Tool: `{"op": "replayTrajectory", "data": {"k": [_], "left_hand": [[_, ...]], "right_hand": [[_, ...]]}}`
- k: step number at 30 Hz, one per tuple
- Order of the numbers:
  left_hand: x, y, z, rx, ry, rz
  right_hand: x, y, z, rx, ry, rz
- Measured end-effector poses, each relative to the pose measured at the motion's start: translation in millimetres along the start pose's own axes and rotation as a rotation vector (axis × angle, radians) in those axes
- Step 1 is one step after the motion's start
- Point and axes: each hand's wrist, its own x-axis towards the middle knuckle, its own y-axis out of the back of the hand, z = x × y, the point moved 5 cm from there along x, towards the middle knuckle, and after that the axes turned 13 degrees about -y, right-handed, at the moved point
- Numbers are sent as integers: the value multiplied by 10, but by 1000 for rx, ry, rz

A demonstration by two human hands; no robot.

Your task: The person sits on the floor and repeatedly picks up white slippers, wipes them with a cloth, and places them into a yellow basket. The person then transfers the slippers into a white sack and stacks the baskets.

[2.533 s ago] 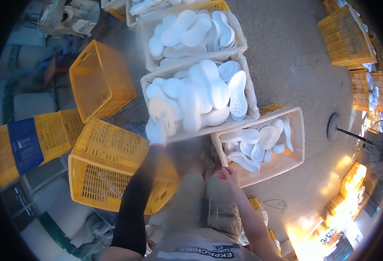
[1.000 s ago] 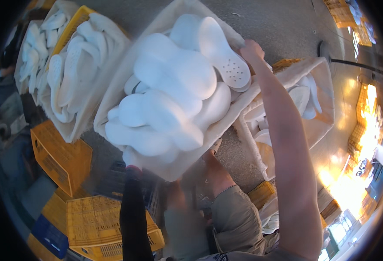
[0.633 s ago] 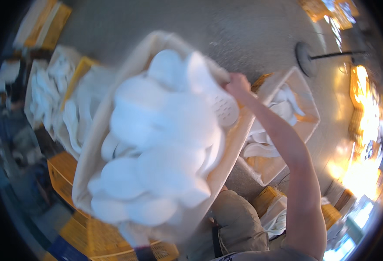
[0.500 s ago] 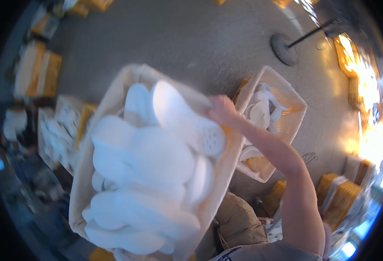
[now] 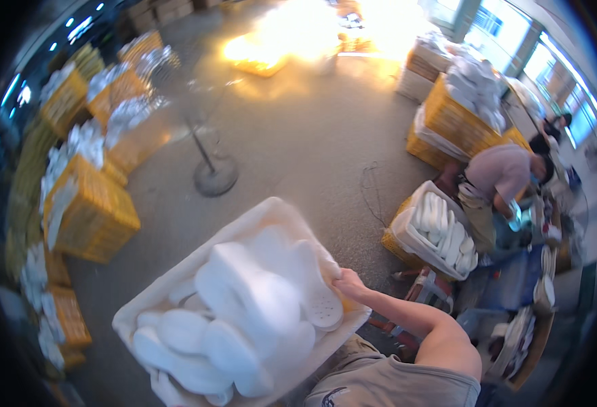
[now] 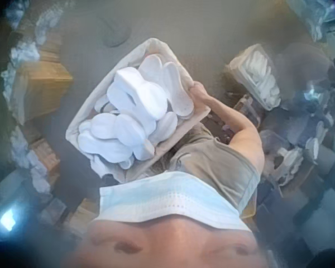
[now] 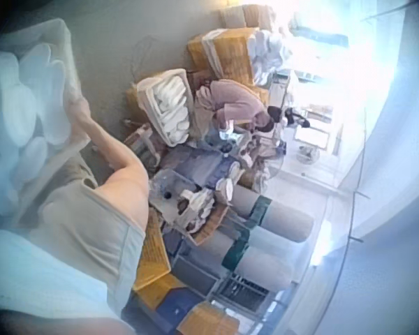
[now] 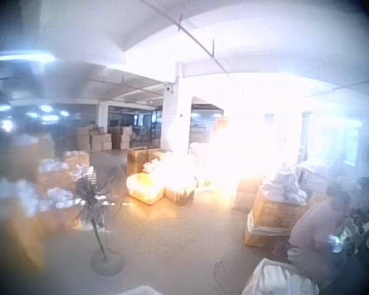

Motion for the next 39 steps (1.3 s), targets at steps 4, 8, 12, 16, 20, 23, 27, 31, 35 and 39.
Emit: {"op": "replayTrajectory", "data": {"k": [4,8,12,16,20,23,27,31,35,39], "left_hand": [[1264,-1711,4,-110,-115,-537],[2331,-3446,-146,123,-409,-1001],[2835,-5049,-444,-82,-117,-1395],[3082,-5988,-391,134,-505,-1476],[3147,-6272,-414,263,-454,-1647],[3193,-6332,-448,258,-451,-1681],[3266,-6292,-569,232,-559,-1675],[3342,-6006,-722,380,-488,-1716],[3498,-5559,-712,437,-560,-1727],[3801,-4862,-974,269,-430,-1440]], "right_hand": [[-188,305,813,390,-197,226],[-602,132,1419,652,-392,441],[-997,-453,1609,967,-532,563],[-1071,-1081,1408,1103,-629,559],[-1247,-1651,1255,1222,-897,631],[-1292,-2091,1229,1272,-931,600],[-1235,-2688,1255,1304,-845,583],[-1275,-2966,1278,1301,-914,634],[-1346,-2857,1274,1084,-730,568],[-1506,-2902,1408,973,-545,538]]}}
